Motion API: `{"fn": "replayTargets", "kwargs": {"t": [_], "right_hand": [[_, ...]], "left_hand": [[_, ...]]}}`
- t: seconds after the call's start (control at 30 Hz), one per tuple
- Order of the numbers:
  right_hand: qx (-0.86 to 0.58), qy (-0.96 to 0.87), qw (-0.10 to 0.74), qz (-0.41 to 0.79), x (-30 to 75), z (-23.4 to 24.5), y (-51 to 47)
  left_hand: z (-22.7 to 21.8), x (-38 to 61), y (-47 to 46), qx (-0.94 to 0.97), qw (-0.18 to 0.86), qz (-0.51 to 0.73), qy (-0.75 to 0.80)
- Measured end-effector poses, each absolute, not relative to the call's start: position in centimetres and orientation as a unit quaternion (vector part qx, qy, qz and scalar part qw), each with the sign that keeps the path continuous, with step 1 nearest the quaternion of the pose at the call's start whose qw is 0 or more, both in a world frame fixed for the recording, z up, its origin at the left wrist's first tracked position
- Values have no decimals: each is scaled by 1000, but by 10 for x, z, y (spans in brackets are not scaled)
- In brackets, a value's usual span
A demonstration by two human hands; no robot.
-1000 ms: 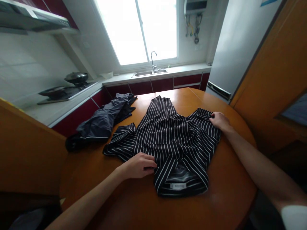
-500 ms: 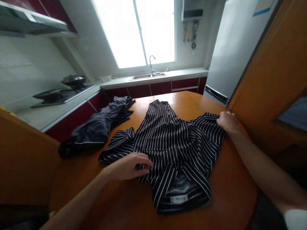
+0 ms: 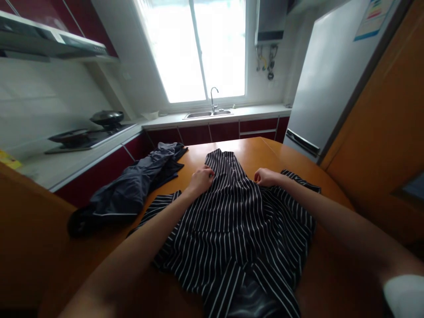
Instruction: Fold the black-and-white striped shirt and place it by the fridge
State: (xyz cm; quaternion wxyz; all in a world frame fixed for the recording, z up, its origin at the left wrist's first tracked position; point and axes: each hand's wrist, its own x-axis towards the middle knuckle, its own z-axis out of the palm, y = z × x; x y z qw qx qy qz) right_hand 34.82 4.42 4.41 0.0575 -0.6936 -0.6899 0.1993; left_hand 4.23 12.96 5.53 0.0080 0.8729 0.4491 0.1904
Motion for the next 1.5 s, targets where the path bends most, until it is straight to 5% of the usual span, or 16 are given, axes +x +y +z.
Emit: {"fn": "replayTargets", "kwargs": {"t": [0.17, 0.4, 0.67, 0.9, 1.13, 1.5], "right_hand": [[-684, -690, 64, 226, 346, 37, 49], [-752, -622, 97, 192, 388, 39, 43], [-841, -531, 3, 100, 426, 47, 12], [-717, -623, -32, 311, 444, 60, 10], [-772, -568, 152, 241, 400, 61, 93], [-735, -635, 98, 216, 287, 43, 129]], "left_hand": [[43, 41, 184, 801, 3, 140, 581], [15, 26, 212, 833, 63, 111, 538], [33, -21, 193, 817, -6, 47, 574], [61, -56, 201, 787, 49, -94, 608], [66, -28, 259, 764, 49, 43, 641], [31, -29, 279, 735, 86, 61, 669]]}}
